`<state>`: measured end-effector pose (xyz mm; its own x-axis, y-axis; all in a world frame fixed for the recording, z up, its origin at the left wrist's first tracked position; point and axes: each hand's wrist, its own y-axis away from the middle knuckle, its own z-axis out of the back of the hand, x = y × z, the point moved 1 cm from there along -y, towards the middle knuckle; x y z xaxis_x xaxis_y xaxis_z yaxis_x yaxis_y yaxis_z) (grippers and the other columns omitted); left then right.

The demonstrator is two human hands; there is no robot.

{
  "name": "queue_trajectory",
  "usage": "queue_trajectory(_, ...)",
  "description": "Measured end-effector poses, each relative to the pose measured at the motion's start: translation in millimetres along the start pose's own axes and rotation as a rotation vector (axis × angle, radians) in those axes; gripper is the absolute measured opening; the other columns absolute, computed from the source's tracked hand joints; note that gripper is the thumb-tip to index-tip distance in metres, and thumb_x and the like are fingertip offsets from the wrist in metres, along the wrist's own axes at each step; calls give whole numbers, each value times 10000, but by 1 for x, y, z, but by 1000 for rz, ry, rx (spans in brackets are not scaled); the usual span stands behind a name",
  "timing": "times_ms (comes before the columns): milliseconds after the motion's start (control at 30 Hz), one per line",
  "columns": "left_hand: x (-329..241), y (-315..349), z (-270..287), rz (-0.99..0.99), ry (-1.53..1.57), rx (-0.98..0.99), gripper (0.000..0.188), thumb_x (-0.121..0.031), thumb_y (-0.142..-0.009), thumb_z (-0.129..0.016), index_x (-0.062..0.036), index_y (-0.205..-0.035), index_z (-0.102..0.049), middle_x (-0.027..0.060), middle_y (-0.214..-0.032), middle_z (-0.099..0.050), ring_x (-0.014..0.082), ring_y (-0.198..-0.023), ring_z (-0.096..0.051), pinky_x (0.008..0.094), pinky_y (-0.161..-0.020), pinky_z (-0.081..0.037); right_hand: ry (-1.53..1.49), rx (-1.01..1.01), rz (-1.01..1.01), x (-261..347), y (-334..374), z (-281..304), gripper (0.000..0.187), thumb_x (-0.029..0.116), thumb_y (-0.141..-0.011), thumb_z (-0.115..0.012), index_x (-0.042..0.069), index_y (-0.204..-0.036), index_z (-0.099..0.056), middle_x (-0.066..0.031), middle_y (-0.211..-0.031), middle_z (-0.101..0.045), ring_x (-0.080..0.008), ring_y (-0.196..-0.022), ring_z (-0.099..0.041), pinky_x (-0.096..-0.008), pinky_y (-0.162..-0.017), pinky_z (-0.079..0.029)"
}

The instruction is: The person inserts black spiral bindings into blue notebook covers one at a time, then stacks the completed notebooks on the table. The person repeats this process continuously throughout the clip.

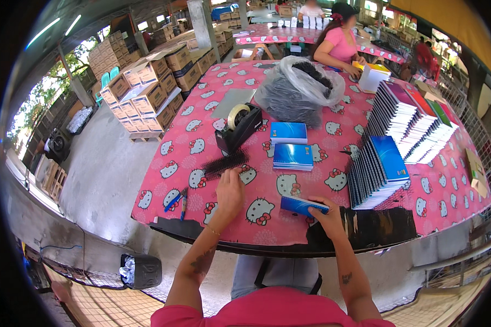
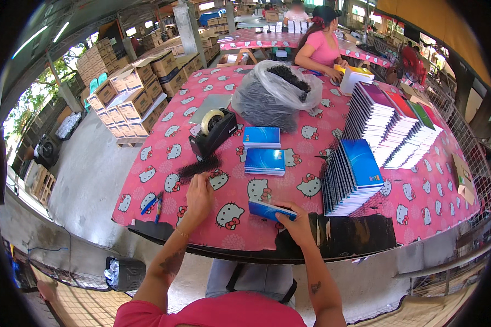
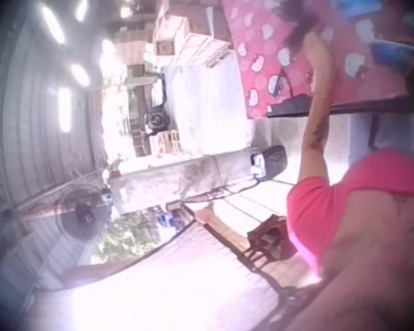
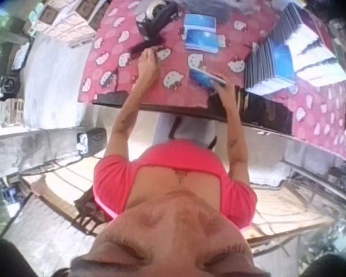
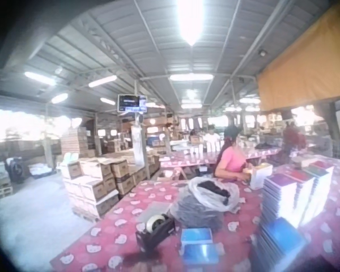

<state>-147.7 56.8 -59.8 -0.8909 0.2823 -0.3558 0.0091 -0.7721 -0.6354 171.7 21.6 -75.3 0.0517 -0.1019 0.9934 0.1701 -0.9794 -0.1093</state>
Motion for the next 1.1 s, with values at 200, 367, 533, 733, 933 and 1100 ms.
queue_trajectory(200,-82,22,18,59,438,288,180,-99,-916,-661,-40,-1085,-681,137,-952,-637,258,-762,-640,368,-657,-505,-80,78,-63,-1,-1,2,295,21,-916,-672,20,-1211,-687,-39,-1136,-684,-88,-921,-620,-214,-732,-527)
queue_trajectory(367,-85,18,17,52,521,234,150,-138,-917,-679,-45,-1035,-688,125,-864,-651,289,-695,-648,376,-579,-502,-32,99,-22,-9,-4,4,320,25,-920,-672,20,-1240,-678,-57,-1220,-684,-97,-977,-627,-221,-760,-530)
queue_trajectory(533,-79,12,10,17,491,243,144,-138,-921,-683,-42,-1028,-679,116,-825,-653,288,-680,-651,369,-568,-504,9,95,64,-14,-6,6,304,33,-923,-672,7,-1225,-677,-62,-1214,-686,-110,-990,-637,-227,-769,-529)
queue_trajectory(733,-63,6,-3,-64,538,263,169,-122,-912,-698,-40,-1057,-672,122,-846,-653,271,-718,-656,361,-603,-495,-53,135,-54,-10,-4,6,316,35,-919,-678,6,-1234,-667,-55,-1177,-688,-97,-935,-649,-231,-729,-540)
queue_trajectory(933,-58,-7,-5,-320,432,370,255,-148,-891,-711,-70,-1125,-648,123,-907,-620,349,-810,-640,428,-701,-506,-70,163,-98,-13,-1,10,351,37,-925,-679,16,-1273,-643,-5,-1051,-679,-71,-804,-617,-228,-713,-533)
queue_trajectory(1100,-76,-12,8,-278,416,470,227,-174,-924,-679,-58,-1118,-662,135,-936,-631,340,-802,-627,425,-723,-493,-9,173,-80,-12,4,7,333,23,-937,-658,16,-1270,-642,-12,-1071,-676,-71,-834,-609,-233,-727,-531)
